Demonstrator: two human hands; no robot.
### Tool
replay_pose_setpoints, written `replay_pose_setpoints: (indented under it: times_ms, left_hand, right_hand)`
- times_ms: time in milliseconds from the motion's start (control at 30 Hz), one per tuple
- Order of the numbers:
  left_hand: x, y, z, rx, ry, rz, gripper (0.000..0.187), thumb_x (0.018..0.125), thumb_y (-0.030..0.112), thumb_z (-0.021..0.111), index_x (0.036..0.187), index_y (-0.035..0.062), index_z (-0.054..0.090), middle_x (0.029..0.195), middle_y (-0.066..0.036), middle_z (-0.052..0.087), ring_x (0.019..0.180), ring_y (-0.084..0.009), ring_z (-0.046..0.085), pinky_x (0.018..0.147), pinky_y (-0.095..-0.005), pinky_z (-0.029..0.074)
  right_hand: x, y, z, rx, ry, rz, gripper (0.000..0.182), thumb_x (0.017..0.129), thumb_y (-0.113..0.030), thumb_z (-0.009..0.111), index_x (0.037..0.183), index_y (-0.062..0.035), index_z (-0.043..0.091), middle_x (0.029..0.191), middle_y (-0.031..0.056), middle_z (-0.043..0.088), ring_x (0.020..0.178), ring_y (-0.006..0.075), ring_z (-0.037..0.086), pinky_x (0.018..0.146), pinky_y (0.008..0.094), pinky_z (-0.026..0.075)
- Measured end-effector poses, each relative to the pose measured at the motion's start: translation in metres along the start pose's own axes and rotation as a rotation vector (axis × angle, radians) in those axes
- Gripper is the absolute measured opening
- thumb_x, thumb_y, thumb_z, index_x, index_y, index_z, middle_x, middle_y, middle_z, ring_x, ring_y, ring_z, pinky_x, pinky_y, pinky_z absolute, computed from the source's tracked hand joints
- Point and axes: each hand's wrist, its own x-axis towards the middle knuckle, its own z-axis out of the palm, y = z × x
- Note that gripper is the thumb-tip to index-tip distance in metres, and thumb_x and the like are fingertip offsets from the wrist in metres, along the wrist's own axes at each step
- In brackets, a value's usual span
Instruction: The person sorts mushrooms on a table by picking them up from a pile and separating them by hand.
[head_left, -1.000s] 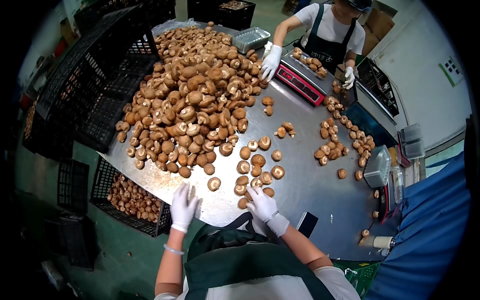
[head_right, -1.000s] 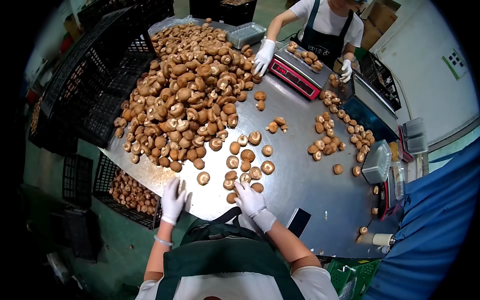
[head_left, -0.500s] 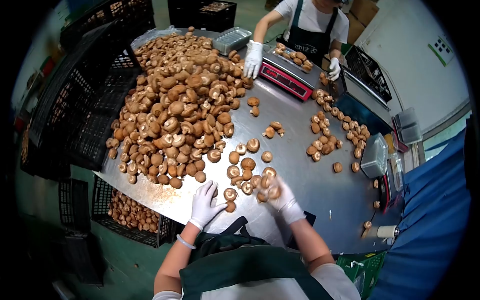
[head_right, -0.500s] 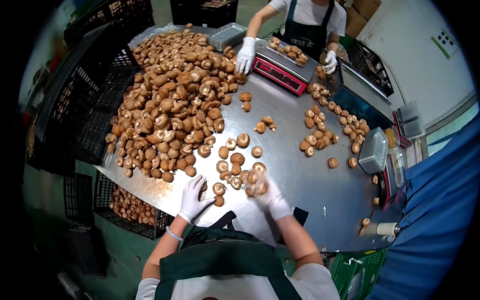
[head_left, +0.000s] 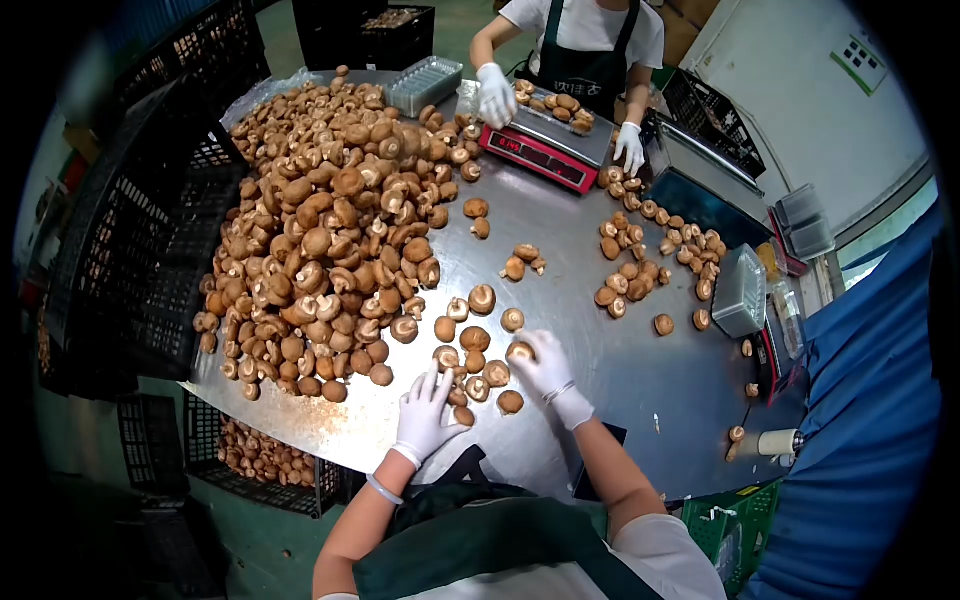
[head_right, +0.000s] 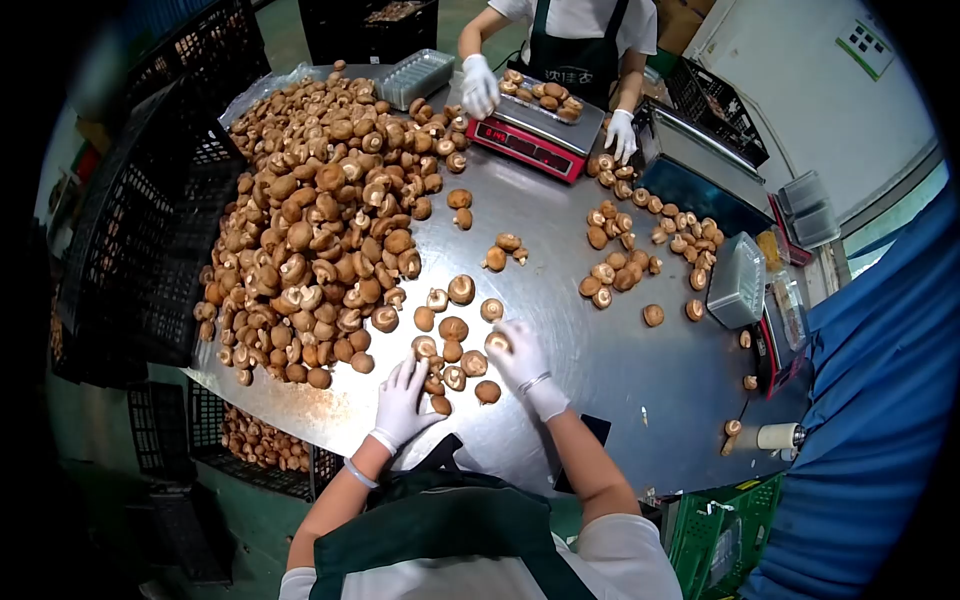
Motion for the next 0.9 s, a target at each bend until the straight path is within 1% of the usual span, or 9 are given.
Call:
replay_pose_setpoints:
  times_ms: [100, 300, 433, 500, 533, 633, 700, 733, 900]
  left_hand:
    - [0.015, 0.008, 0.004, 0.005, -0.036, 0.09, 0.095, 0.061, 0.049, 0.078, 0.14, 0.0157, 0.038, 0.149, -0.018, 0.023, 0.132, -0.0429, 0.027, 0.098, -0.0491, 0.032]
    - [0.026, 0.014, 0.008, 0.017, 0.001, 0.179, 0.083, 0.062, 0.049, 0.077, 0.131, 0.0129, 0.048, 0.148, -0.018, 0.025, 0.134, -0.0451, 0.022, 0.099, -0.0528, 0.032]
    - [0.02, 0.007, 0.005, -0.097, 0.026, 0.209, 0.068, 0.064, 0.042, 0.077, 0.12, 0.0118, 0.054, 0.139, -0.013, 0.038, 0.132, -0.0425, 0.028, 0.098, -0.0504, 0.034]
    - [0.013, 0.004, -0.001, -0.132, 0.02, 0.187, 0.067, 0.064, 0.043, 0.077, 0.119, 0.0122, 0.054, 0.138, -0.013, 0.04, 0.131, -0.0409, 0.029, 0.1, -0.052, 0.032]
    - [0.007, 0.005, -0.006, -0.102, 0.009, 0.153, 0.064, 0.065, 0.042, 0.077, 0.118, 0.0124, 0.056, 0.138, -0.012, 0.041, 0.13, -0.0399, 0.031, 0.102, -0.0539, 0.028]
    - [0.001, 0.011, -0.017, -0.074, 0.101, 0.081, 0.058, 0.067, 0.041, 0.076, 0.115, 0.0128, 0.059, 0.136, -0.011, 0.043, 0.13, -0.0399, 0.032, 0.102, -0.0566, 0.025]
    - [0.004, 0.017, -0.025, -0.082, 0.174, 0.086, 0.054, 0.068, 0.037, 0.075, 0.114, 0.0107, 0.06, 0.132, -0.011, 0.047, 0.125, -0.0375, 0.039, 0.102, -0.0529, 0.028]
    - [0.006, 0.021, -0.031, -0.162, 0.232, 0.097, 0.055, 0.068, 0.035, 0.075, 0.114, 0.0092, 0.06, 0.129, -0.012, 0.049, 0.121, -0.0358, 0.041, 0.101, -0.0504, 0.03]
    - [0.016, 0.045, -0.058, -0.359, 0.27, 0.089, 0.063, 0.066, 0.026, 0.077, 0.121, 0.0055, 0.055, 0.123, -0.013, 0.054, 0.113, -0.0325, 0.048, 0.098, -0.0408, 0.037]
  right_hand:
    - [-0.011, -0.013, 0.015, -0.219, -0.113, -0.28, 0.05, 0.069, -0.032, 0.074, 0.114, -0.0162, 0.061, 0.125, 0.0146, 0.048, 0.114, 0.0361, 0.046, 0.096, 0.0412, 0.042]
    - [-0.007, -0.024, 0.008, -0.347, -0.228, -0.202, 0.049, 0.064, -0.032, 0.076, 0.107, -0.0137, 0.063, 0.127, 0.0145, 0.045, 0.116, 0.0365, 0.042, 0.095, 0.0415, 0.043]
    - [-0.002, -0.021, 0.015, -0.204, -0.092, -0.21, 0.036, 0.067, -0.033, 0.071, 0.096, -0.0107, 0.065, 0.112, 0.0159, 0.052, 0.104, 0.0349, 0.049, 0.089, 0.0405, 0.045]
    - [0.001, -0.015, 0.018, -0.085, 0.026, -0.203, 0.027, 0.076, -0.031, 0.065, 0.089, -0.0069, 0.065, 0.106, 0.0139, 0.055, 0.097, 0.0313, 0.053, 0.086, 0.038, 0.045]
    - [0.0, -0.013, 0.015, 0.513, -0.133, 0.116, 0.037, 0.081, -0.034, 0.061, 0.105, -0.006, 0.059, 0.116, 0.0145, 0.053, 0.105, 0.0314, 0.053, 0.088, 0.0394, 0.045]
    - [-0.013, -0.025, 0.003, 1.379, -0.292, 0.514, 0.053, 0.093, -0.039, 0.047, 0.128, 0.0005, 0.044, 0.133, 0.0178, 0.047, 0.119, 0.0336, 0.05, 0.09, 0.0438, 0.045]
    - [-0.022, -0.042, 0.004, 1.916, -0.213, 0.656, 0.048, 0.093, -0.04, 0.044, 0.121, -0.0027, 0.049, 0.121, 0.0163, 0.054, 0.112, 0.0347, 0.053, 0.092, 0.0497, 0.045]
    - [-0.023, -0.038, 0.01, 2.047, -0.394, 0.602, 0.059, 0.094, -0.046, 0.041, 0.134, -0.004, 0.036, 0.13, 0.0182, 0.048, 0.121, 0.0376, 0.047, 0.095, 0.0587, 0.041]
    - [-0.038, -0.065, 0.027, 2.294, -0.441, 0.525, 0.059, 0.095, -0.047, 0.039, 0.137, -0.0051, 0.034, 0.134, 0.0183, 0.044, 0.123, 0.0365, 0.044, 0.099, 0.0578, 0.038]
